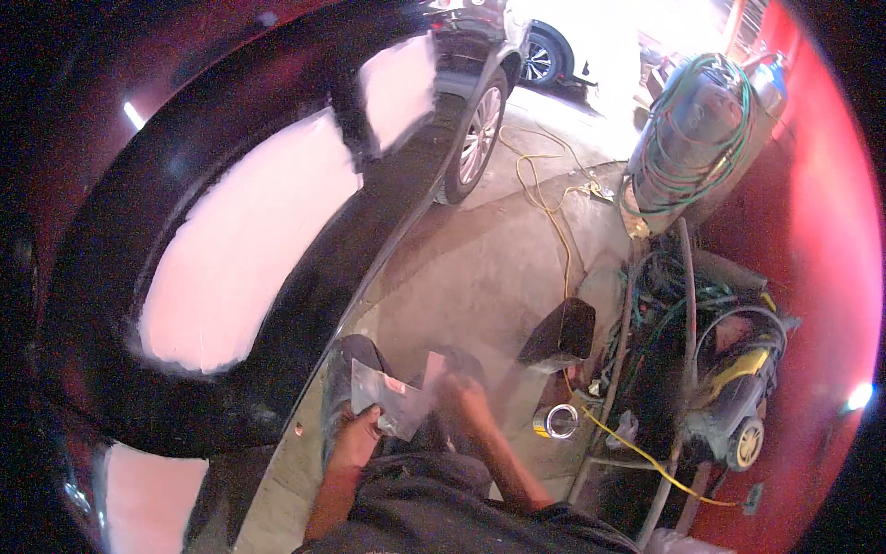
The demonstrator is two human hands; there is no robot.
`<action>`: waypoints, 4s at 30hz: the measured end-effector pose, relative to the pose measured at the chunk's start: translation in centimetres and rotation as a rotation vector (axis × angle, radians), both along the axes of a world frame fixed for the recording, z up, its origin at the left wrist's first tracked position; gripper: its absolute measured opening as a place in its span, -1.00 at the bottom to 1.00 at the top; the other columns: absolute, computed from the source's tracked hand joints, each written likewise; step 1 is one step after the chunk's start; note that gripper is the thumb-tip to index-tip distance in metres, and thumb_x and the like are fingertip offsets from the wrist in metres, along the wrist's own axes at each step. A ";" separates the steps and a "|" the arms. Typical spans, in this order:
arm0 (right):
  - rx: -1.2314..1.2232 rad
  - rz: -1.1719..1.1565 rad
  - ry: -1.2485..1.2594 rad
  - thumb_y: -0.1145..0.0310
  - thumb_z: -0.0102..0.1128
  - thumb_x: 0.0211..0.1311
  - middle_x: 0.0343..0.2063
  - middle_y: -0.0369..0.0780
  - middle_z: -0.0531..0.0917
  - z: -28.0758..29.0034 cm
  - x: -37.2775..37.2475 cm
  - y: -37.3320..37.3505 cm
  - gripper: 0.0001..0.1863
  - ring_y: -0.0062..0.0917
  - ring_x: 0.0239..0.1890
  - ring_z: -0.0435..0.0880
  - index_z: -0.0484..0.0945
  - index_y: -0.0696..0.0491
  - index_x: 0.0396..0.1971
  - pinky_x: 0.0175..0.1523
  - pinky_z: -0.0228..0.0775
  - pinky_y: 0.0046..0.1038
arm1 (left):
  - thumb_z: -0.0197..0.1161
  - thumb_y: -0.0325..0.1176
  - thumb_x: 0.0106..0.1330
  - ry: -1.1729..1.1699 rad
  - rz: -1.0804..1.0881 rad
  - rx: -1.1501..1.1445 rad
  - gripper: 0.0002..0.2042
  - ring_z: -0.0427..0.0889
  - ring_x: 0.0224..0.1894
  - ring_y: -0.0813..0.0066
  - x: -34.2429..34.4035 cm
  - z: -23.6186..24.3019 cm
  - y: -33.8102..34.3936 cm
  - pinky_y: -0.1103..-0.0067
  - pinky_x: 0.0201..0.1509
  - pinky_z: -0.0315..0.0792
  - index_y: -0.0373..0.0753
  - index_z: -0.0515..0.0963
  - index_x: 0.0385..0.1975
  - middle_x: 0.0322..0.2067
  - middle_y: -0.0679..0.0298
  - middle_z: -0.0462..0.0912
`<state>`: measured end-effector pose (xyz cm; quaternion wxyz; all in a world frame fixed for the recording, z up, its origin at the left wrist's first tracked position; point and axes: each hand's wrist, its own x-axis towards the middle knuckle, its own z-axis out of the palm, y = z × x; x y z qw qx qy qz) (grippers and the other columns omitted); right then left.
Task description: The person applies car body filler to a vehicle panel using a spreader, smooths the material across the surface, and repeatedly wipes the spreader against a mixing board to manage the filler.
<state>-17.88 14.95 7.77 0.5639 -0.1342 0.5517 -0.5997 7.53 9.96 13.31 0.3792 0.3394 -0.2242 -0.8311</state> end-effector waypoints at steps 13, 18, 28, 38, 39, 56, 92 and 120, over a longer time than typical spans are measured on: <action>0.088 -0.177 -0.066 0.25 0.29 0.40 -0.31 -0.27 0.66 2.1 2.4 3.3 -0.68 -0.54 -0.35 0.64 0.55 0.19 -0.06 -0.27 0.50 -0.49 | 0.12 -0.02 0.54 0.028 -0.190 0.055 -0.48 0.49 0.30 0.24 -2.6 2.7 -1.6 0.27 0.42 0.32 -0.29 0.42 0.31 0.25 0.18 0.54; 0.083 -0.234 -0.033 0.25 0.20 0.44 -0.39 -0.29 0.62 3.1 1.1 3.7 -0.73 -0.55 -0.38 0.58 0.57 0.16 -0.11 -0.29 0.45 -0.44 | 0.17 -0.04 0.52 0.002 -0.102 0.092 -0.51 0.55 0.24 0.29 -3.6 2.7 -2.8 0.31 0.37 0.37 -0.30 0.49 0.23 0.18 0.21 0.60; -0.102 -0.279 0.120 0.23 0.22 0.45 -0.28 -0.29 0.68 4.5 -5.8 -2.2 -0.69 -0.56 -0.31 0.65 0.58 0.16 -0.02 -0.20 0.53 -0.43 | 0.21 -0.21 0.48 0.085 -0.239 -0.037 -0.57 0.67 0.09 0.26 -7.1 4.1 -7.9 0.29 -0.18 0.71 -0.23 0.43 0.26 0.11 0.17 0.63; -0.288 -0.126 0.245 0.18 0.22 0.44 -0.12 -0.18 0.72 5.8 -9.3 -10.8 -0.58 -0.44 -0.18 0.73 0.57 0.20 0.08 -0.17 0.63 -0.41 | 0.32 -0.47 0.20 0.010 -0.215 -0.281 -0.49 0.69 -0.03 0.25 -15.1 8.0 -12.0 0.27 -0.27 0.73 -0.23 0.44 0.20 0.00 0.18 0.62; -0.276 -0.057 0.230 0.19 0.25 0.42 -0.11 -0.19 0.72 7.9 -8.5 -11.3 -0.58 -0.44 -0.18 0.73 0.56 0.18 0.10 -0.19 0.65 -0.42 | 0.31 -0.47 0.19 -0.008 -0.210 -0.287 -0.50 0.69 -0.02 0.24 -15.6 8.4 -12.3 0.28 -0.27 0.71 -0.22 0.44 0.19 0.00 0.18 0.62; -0.066 -0.075 0.566 0.33 0.13 0.40 -0.28 -0.23 0.73 0.8 -14.5 -11.4 -0.70 -0.54 -0.26 0.68 0.64 0.24 -0.05 -0.13 0.55 -0.43 | 0.22 -0.42 0.25 -0.085 -0.164 -0.111 -0.63 0.66 -0.02 0.30 -26.1 1.6 -15.5 0.40 -0.08 0.59 -0.26 0.51 0.09 -0.04 0.24 0.62; -0.264 1.025 1.439 0.36 0.18 0.11 -0.38 -0.04 0.74 -3.2 -8.0 -15.8 -0.77 -0.01 -0.27 0.72 0.71 0.04 -0.26 -0.21 0.52 -0.04 | 0.24 -0.41 0.27 -0.248 -0.110 -0.626 -0.55 0.67 0.07 0.12 -14.4 16.2 -15.0 0.15 -0.10 0.69 -0.33 0.47 0.18 0.08 0.07 0.62; -0.390 -0.113 0.895 0.35 0.11 0.44 -0.32 -0.28 0.71 8.4 -12.8 -11.5 -0.69 -0.64 -0.27 0.59 0.65 0.30 -0.08 -0.14 0.48 -0.45 | 0.22 -0.43 0.28 -0.186 0.018 -0.609 -0.73 0.66 -0.14 0.44 -16.5 10.7 -13.8 0.43 -0.06 0.65 -0.38 0.56 -0.06 -0.17 0.23 0.63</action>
